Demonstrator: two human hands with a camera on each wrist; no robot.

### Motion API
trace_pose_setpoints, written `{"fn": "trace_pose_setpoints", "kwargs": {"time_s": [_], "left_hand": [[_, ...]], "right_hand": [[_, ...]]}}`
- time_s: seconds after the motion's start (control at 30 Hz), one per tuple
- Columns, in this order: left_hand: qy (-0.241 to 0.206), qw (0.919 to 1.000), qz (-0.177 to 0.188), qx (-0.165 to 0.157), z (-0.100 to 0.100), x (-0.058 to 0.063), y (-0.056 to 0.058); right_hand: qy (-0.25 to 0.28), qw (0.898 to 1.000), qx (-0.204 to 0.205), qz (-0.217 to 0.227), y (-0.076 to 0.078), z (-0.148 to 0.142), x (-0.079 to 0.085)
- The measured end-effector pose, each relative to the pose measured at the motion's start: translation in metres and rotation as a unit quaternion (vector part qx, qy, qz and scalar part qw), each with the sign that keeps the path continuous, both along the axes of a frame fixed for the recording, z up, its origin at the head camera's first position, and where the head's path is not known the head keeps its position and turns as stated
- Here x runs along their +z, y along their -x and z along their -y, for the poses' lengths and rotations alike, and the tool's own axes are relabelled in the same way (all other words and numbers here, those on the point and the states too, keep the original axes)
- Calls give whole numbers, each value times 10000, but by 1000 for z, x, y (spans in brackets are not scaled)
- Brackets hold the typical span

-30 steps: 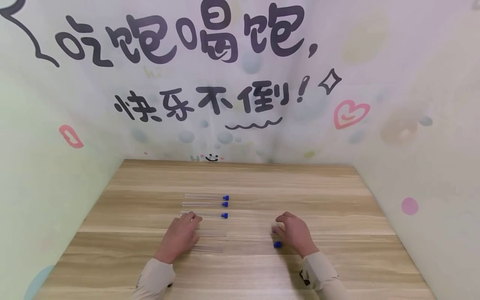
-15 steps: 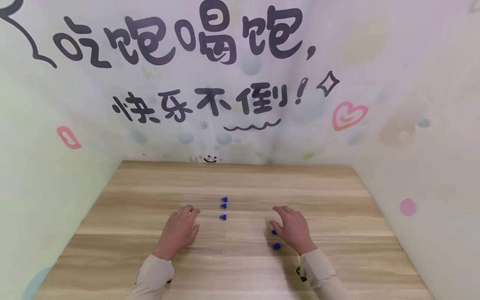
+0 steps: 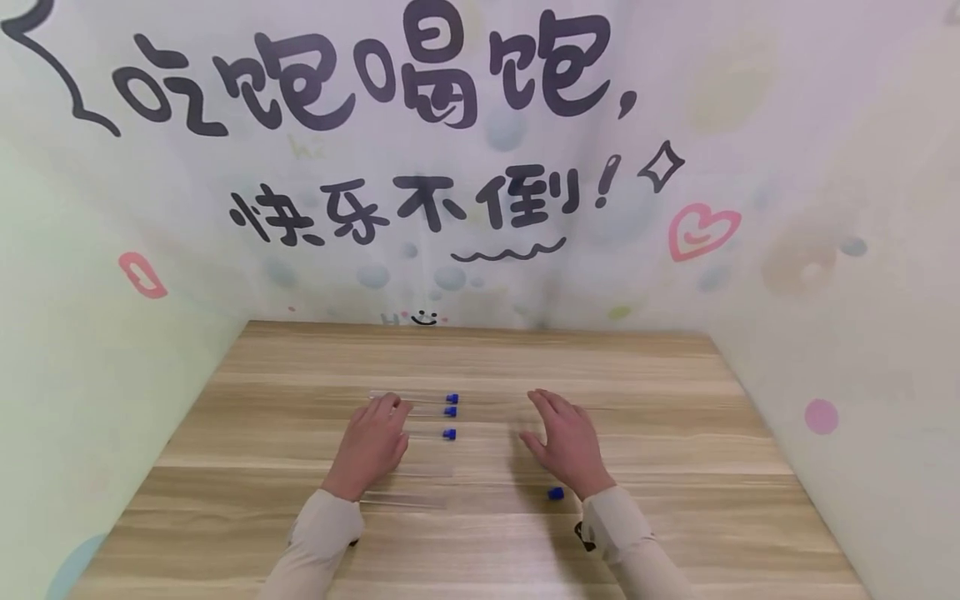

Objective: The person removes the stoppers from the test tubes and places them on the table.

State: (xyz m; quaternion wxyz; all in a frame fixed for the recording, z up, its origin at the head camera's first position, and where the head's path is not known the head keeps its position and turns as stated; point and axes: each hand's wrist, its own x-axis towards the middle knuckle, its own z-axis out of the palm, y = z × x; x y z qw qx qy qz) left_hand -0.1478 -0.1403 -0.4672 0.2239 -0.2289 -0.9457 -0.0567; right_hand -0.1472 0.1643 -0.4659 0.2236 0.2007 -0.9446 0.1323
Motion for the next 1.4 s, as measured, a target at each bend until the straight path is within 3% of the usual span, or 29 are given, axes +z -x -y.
{"fn": "trace_pose_setpoints", "kwargs": {"time_s": [0.5,0.77,1.17,1.4], "left_hand": [[115,9992,386,-40,2,-13,13],[185,9966,806,48,11,-24,19],[204,9978,619,-86,16,-30,21],[357,9970,692,-49,17,-31,23]], "right_hand": [[-92,9996,232,88,10,29,-9],[35,9974,296,657,11,42,-15],[-46,9928,566,1057,15,59,-28],[-50,9922,611,1085,14,64,-29]]}}
